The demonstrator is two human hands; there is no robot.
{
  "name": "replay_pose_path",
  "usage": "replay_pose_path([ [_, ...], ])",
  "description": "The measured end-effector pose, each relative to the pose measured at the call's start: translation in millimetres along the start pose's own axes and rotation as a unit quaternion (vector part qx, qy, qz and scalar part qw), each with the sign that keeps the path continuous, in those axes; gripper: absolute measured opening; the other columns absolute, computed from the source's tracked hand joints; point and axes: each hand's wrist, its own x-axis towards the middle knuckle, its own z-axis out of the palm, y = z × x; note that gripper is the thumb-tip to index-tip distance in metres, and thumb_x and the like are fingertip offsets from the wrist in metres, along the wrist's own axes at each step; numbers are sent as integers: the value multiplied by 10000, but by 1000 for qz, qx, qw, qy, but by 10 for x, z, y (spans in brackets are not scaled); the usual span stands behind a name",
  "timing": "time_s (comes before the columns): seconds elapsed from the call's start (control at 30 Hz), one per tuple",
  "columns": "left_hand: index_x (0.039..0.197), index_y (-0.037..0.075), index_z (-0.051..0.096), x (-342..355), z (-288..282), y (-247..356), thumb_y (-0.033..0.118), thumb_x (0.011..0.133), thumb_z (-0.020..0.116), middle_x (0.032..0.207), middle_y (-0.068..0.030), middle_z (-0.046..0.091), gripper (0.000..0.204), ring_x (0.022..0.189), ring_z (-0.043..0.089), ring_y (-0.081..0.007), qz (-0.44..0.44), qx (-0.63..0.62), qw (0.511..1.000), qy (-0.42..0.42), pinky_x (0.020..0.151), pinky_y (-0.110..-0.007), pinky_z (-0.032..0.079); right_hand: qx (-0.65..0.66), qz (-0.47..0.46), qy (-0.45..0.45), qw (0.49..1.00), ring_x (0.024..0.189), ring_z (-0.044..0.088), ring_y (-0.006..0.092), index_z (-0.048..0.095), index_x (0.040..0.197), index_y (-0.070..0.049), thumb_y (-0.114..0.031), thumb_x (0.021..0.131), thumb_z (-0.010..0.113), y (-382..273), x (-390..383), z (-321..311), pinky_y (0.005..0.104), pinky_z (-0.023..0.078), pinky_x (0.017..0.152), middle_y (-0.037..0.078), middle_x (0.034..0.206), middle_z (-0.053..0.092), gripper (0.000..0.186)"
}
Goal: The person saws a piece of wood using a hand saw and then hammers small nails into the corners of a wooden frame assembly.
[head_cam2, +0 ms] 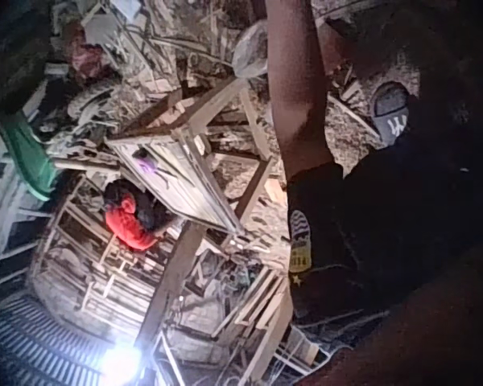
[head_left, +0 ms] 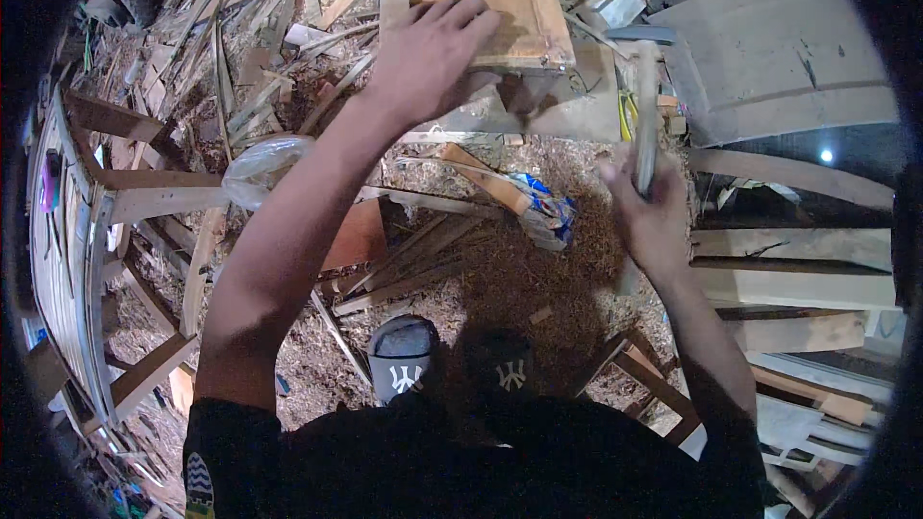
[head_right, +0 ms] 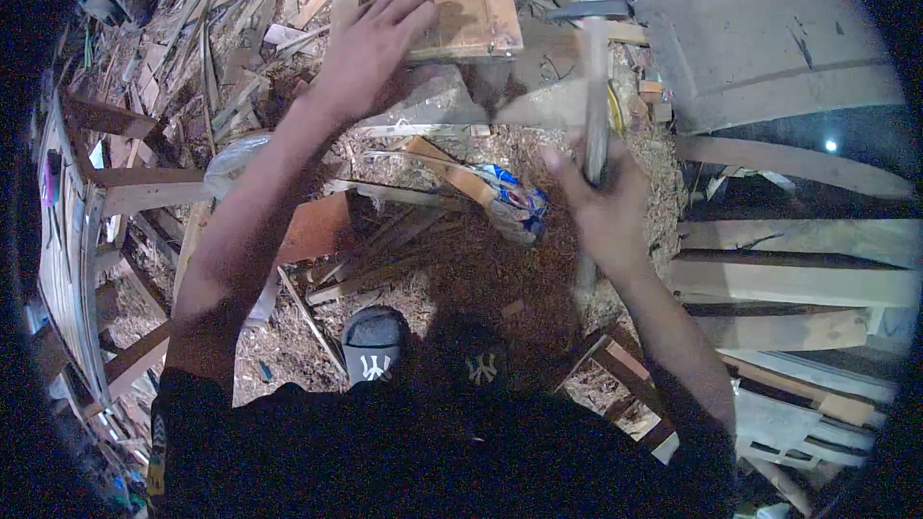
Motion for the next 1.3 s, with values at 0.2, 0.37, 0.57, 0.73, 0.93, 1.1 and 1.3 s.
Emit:
replay_pose_path([
  [0.2,1273,114,525,-19,97,21,332,809,790,1330,-75,546,577,1283,540,-320,-10,33,999,9,1018,-458,473,364,-30,6,931,678,578,78,572,1275,-58,-183,969,728,580,975,520,224,444,538,27,983,665,366],
  [0.37,1309,108,517,24,118,-67,322,819,777,1348,-68,538,595,1274,538,-323,4,47,999,-13,1030,-464,469,457,25,-48,888,851,667,143,595,1238,-72,-270,993,708,586,1022,1005,260,516,604,39,1029,683,334],
  [0.57,1330,134,529,14,63,3,340,783,815,1317,-54,568,650,1291,537,-277,-5,54,998,-20,1066,-441,458,437,-26,-61,897,815,685,176,600,1116,-69,-219,1013,678,731,1124,1138,318,569,672,33,964,664,198],
  [0.73,1309,123,537,6,69,-22,335,786,810,1344,-59,558,626,1292,532,-294,0,34,999,-9,1053,-459,458,431,-38,-92,897,826,692,184,592,1141,-58,-207,1015,673,760,1184,1095,311,571,677,49,975,677,212],
  [0.93,1292,114,551,4,88,-43,343,789,802,1365,-64,564,607,1302,524,-312,1,29,1000,0,1039,-490,461,426,-42,-105,898,827,728,253,535,1225,-9,-136,1011,657,763,1208,1052,390,626,720,121,1041,693,276],
  [1.1,1276,108,556,-29,90,-68,367,784,803,1344,-65,577,608,1294,527,-312,9,29,999,19,1035,-502,454,396,-38,-110,911,857,744,284,517,1244,0,-144,1016,653,775,1218,1038,410,638,770,139,1069,696,303],
  [1.3,1199,73,571,-36,28,-144,330,762,829,1213,-98,598,569,1178,560,-353,-8,-38,998,40,978,-468,477,415,-65,-123,899,866,747,290,526,1241,12,-136,1011,654,759,1225,1045,414,637,778,151,1054,700,302],
])
